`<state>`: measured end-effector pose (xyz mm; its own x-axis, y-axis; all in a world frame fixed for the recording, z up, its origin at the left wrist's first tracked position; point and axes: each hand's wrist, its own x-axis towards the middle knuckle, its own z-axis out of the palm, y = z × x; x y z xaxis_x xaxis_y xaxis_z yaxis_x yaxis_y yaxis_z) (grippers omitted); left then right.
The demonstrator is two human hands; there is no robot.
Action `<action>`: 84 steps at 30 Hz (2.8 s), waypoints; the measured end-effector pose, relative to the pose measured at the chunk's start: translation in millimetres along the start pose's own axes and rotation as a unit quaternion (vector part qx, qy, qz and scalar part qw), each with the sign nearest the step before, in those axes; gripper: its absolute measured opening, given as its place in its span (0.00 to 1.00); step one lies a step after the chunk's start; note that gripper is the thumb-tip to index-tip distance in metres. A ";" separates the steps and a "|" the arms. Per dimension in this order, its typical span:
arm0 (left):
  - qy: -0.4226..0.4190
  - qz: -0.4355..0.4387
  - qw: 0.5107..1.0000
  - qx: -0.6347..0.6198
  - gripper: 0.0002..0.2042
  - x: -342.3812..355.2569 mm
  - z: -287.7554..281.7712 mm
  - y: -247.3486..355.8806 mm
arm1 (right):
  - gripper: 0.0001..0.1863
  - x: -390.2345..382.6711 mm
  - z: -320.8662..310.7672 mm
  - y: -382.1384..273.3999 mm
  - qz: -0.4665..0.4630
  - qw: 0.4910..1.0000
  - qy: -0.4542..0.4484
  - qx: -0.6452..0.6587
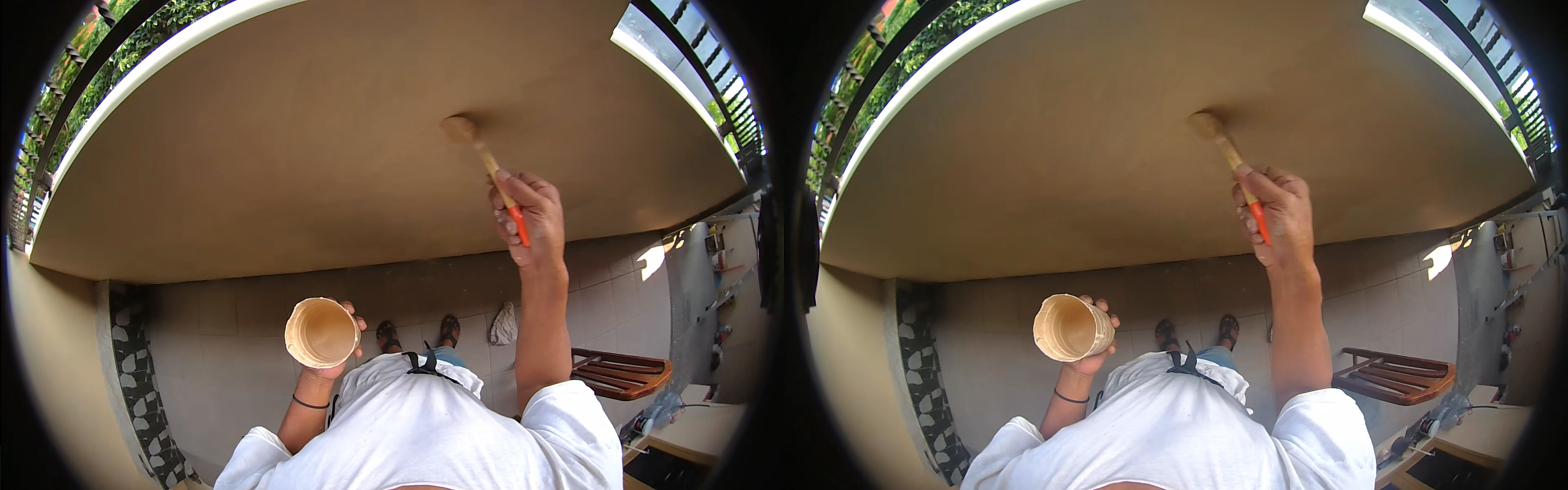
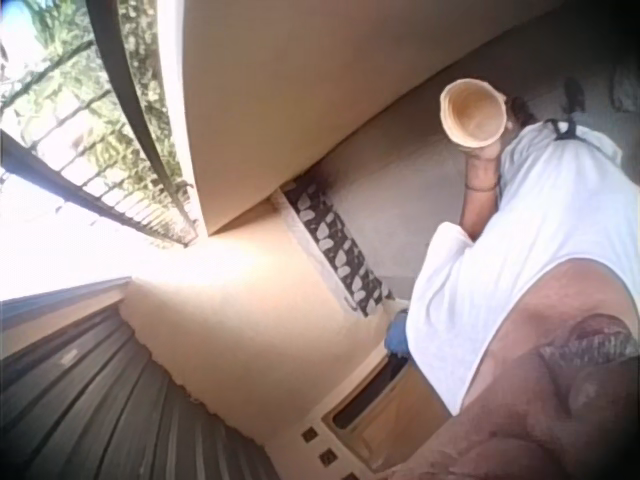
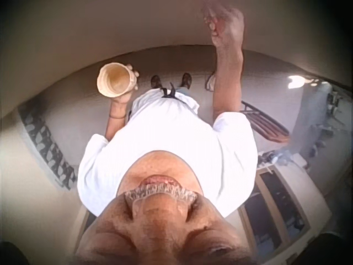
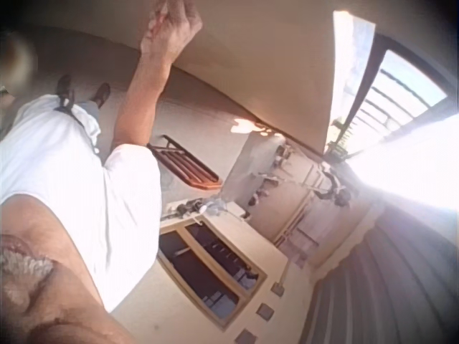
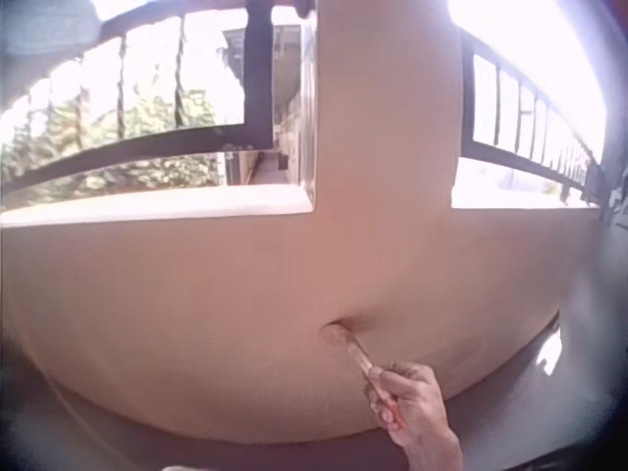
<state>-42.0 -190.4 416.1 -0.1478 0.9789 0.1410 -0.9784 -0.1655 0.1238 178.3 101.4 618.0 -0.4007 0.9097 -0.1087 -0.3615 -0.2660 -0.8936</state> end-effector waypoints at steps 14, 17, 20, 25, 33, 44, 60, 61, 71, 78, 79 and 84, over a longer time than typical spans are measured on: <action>0.001 -0.011 1.000 0.010 0.35 5.2 2.3 -0.6 | 0.13 -15.8 50.1 132.1 -0.074 0.966 -0.005 -0.246; -0.003 -0.014 1.000 -0.001 0.34 8.3 8.5 -3.0 | 0.15 -29.0 51.4 143.8 0.037 0.980 -0.049 -0.191; -0.002 -0.001 1.000 -0.002 0.34 3.2 2.0 -3.7 | 0.14 -31.6 57.9 90.0 -0.123 0.985 0.005 -0.123; 0.044 0.058 0.997 0.000 0.33 -11.6 -3.4 -10.0 | 0.12 -3.5 89.7 28.8 -0.333 0.933 0.073 -0.117; 0.047 0.089 0.994 0.031 0.32 -14.4 -11.3 -8.2 | 0.15 2.6 66.0 248.4 0.007 0.966 -0.019 -0.256; 0.047 0.129 0.990 0.024 0.33 -19.4 -15.6 -4.9 | 0.12 3.4 14.8 3.3 -0.126 0.989 0.047 -0.056; 0.055 0.166 0.985 0.015 0.32 -17.0 -14.7 -13.7 | 0.14 31.5 99.4 204.1 0.182 0.970 -0.084 -0.137; 0.060 0.174 0.983 0.011 0.32 -19.7 -15.1 -15.9 | 0.13 44.6 99.2 173.2 0.179 0.977 -0.074 -0.093; 0.054 0.217 0.974 0.026 0.35 -30.2 -26.8 -15.5 | 0.11 19.3 102.3 20.8 -0.253 0.967 -0.031 -0.015; 0.061 0.207 0.976 0.024 0.33 -29.9 -24.4 -16.1 | 0.15 73.7 122.9 224.5 -0.163 0.953 -0.039 -0.254; 0.063 0.211 0.975 0.023 0.32 -32.2 -25.5 -15.6 | 0.15 67.9 120.9 249.7 -0.099 0.954 -0.080 -0.272; 0.068 0.222 0.971 0.050 0.31 -39.5 -27.1 -11.6 | 0.13 29.7 91.5 261.5 0.203 0.955 -0.117 -0.183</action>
<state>-28.7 -223.9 382.5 -0.5767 0.8138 0.0716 -0.7958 -0.5794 0.1758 -5.2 29.7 421.0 -0.6377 0.6478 -0.4168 0.1655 -0.4132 -0.8955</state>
